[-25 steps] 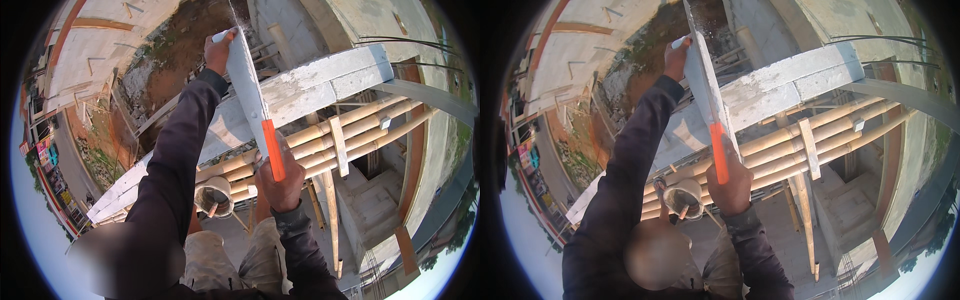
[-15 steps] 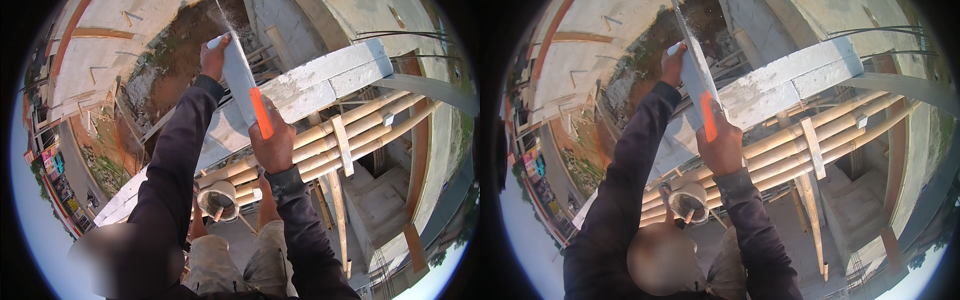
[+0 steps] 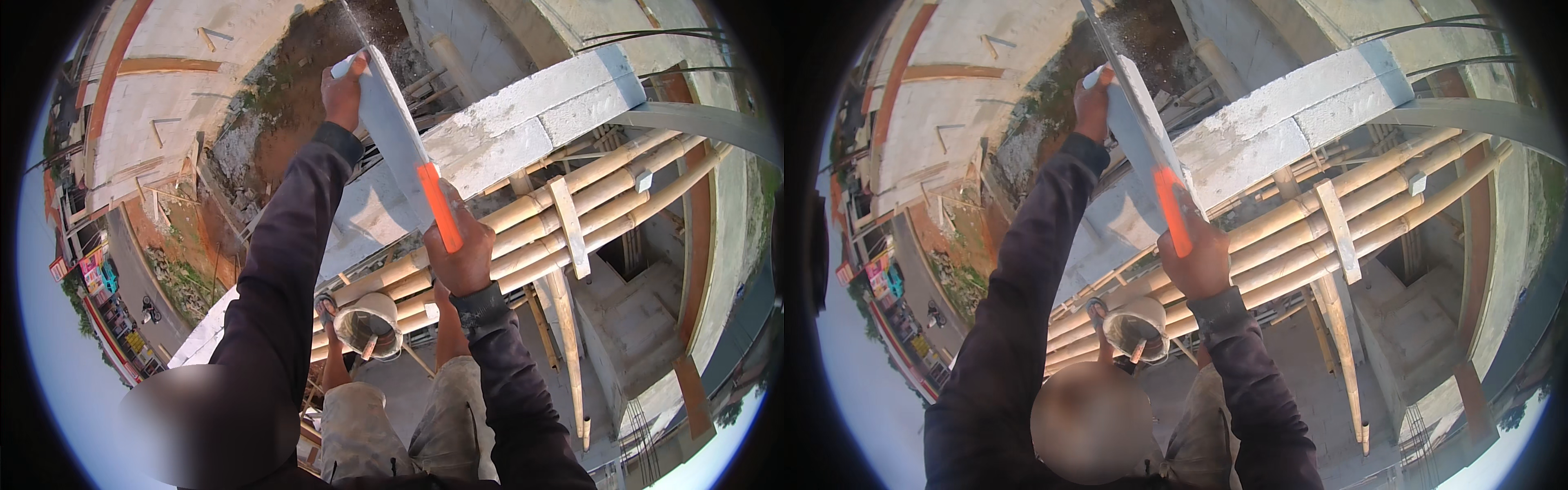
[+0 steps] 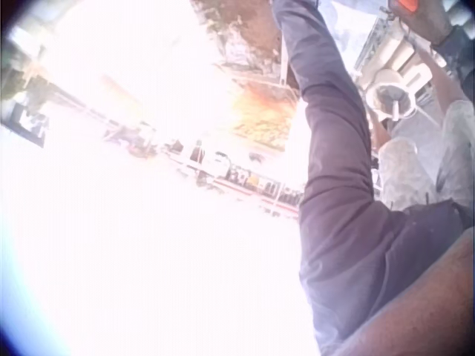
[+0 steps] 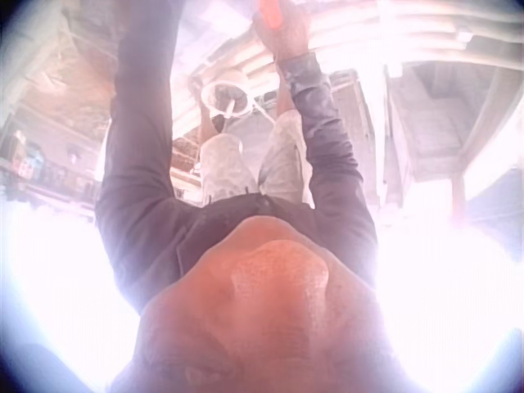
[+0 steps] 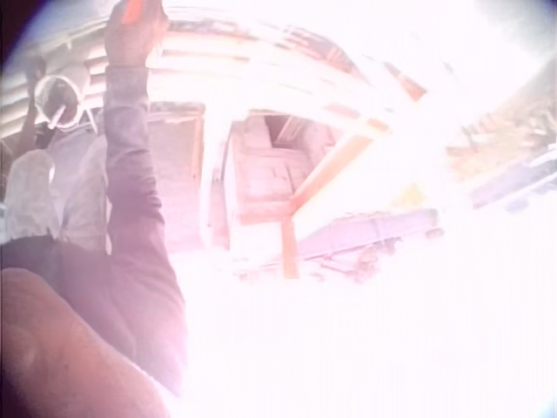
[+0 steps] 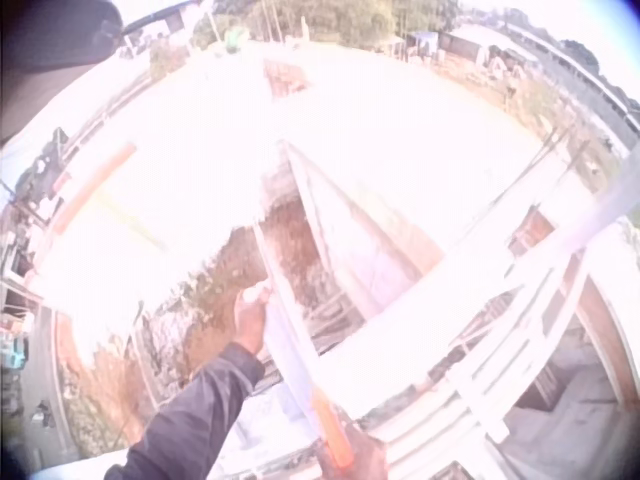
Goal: The person places white blocks onto a bamboo scaffold, applies cement with a trowel to the joints, and saws a block to size before setting it in place. The work continues with additional blocks being aligned and cemented along the scaffold.
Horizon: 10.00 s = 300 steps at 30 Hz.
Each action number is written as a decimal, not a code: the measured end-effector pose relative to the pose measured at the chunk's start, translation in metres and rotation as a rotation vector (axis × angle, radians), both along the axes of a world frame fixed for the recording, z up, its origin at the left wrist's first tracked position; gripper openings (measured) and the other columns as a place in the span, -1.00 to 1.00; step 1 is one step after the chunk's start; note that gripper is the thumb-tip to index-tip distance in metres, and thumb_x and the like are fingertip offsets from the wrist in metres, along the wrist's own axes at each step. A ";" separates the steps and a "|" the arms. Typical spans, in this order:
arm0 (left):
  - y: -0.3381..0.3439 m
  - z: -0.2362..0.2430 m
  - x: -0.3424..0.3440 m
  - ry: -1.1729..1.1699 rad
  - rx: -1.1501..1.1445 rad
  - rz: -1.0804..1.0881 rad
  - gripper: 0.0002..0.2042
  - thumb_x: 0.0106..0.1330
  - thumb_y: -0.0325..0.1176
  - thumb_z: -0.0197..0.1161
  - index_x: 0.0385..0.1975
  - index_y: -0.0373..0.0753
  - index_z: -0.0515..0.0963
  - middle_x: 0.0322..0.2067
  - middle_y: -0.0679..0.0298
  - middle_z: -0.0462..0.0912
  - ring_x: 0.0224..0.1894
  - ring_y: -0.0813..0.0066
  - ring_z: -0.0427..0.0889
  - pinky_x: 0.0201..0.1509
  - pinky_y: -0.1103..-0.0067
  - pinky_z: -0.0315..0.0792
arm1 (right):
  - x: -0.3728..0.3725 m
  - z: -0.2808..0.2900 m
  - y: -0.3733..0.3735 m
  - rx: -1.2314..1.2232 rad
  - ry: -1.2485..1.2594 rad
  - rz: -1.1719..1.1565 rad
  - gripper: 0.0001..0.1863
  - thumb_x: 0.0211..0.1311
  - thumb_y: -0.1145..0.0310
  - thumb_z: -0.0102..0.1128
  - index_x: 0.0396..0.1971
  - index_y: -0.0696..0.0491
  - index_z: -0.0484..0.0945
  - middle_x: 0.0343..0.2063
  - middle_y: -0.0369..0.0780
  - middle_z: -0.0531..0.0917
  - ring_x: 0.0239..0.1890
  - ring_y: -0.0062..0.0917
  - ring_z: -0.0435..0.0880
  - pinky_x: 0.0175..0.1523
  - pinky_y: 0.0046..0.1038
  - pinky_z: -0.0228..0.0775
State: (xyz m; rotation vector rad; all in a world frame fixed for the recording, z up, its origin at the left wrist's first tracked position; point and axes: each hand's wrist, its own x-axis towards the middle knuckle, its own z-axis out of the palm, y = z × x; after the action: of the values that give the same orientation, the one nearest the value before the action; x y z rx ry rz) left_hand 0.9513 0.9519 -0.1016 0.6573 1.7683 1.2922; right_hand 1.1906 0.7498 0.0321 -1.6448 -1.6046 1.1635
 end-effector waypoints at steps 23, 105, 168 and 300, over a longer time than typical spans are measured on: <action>-0.003 -0.002 -0.003 0.037 -0.002 0.008 -0.33 0.08 0.10 0.57 -0.07 -0.33 0.46 -0.22 0.18 0.64 -0.21 0.42 0.67 -0.14 0.48 0.57 | -0.001 0.016 0.034 0.047 0.128 0.023 -0.41 0.13 0.46 0.17 0.23 0.20 0.47 -0.51 0.00 0.66 -0.49 -0.27 0.73 -0.33 -0.35 0.56; -0.058 0.014 0.066 -0.209 0.030 0.046 -0.46 0.22 -0.13 0.47 0.05 -0.38 0.50 -0.20 0.22 0.66 -0.29 0.46 0.64 -0.18 0.49 0.54 | 0.038 0.080 0.011 -0.117 0.060 0.006 -0.40 0.04 0.54 0.19 0.19 0.19 0.46 -0.30 0.06 0.71 -0.32 -0.02 0.72 -0.20 -0.18 0.62; -0.056 0.014 0.073 -0.355 -0.077 -0.182 -0.24 0.24 0.06 0.39 0.30 -0.33 0.32 0.09 0.14 0.52 0.10 0.29 0.55 0.21 0.37 0.42 | 0.143 0.183 -0.235 -0.308 -0.436 -0.536 -0.49 0.03 0.44 0.10 0.06 0.23 0.53 -0.21 -0.03 0.66 -0.22 -0.24 0.69 -0.03 -0.31 0.53; -0.584 0.048 -0.427 1.377 -0.032 -0.754 -0.31 0.41 0.01 0.12 0.45 -0.21 0.18 0.28 -0.03 0.35 0.30 -0.06 0.32 0.40 0.09 0.05 | -0.222 -0.256 -0.540 -0.961 -0.613 -0.093 -0.52 0.09 0.15 0.24 -0.01 0.10 0.59 0.01 0.06 0.66 0.07 -0.03 0.66 0.21 -0.16 0.46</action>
State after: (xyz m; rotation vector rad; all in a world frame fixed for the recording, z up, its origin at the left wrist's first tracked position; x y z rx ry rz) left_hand 0.5240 0.3680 -0.0541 2.2637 2.0695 0.1561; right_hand 0.9687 0.2093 -0.2236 -2.8723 -1.2998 1.6136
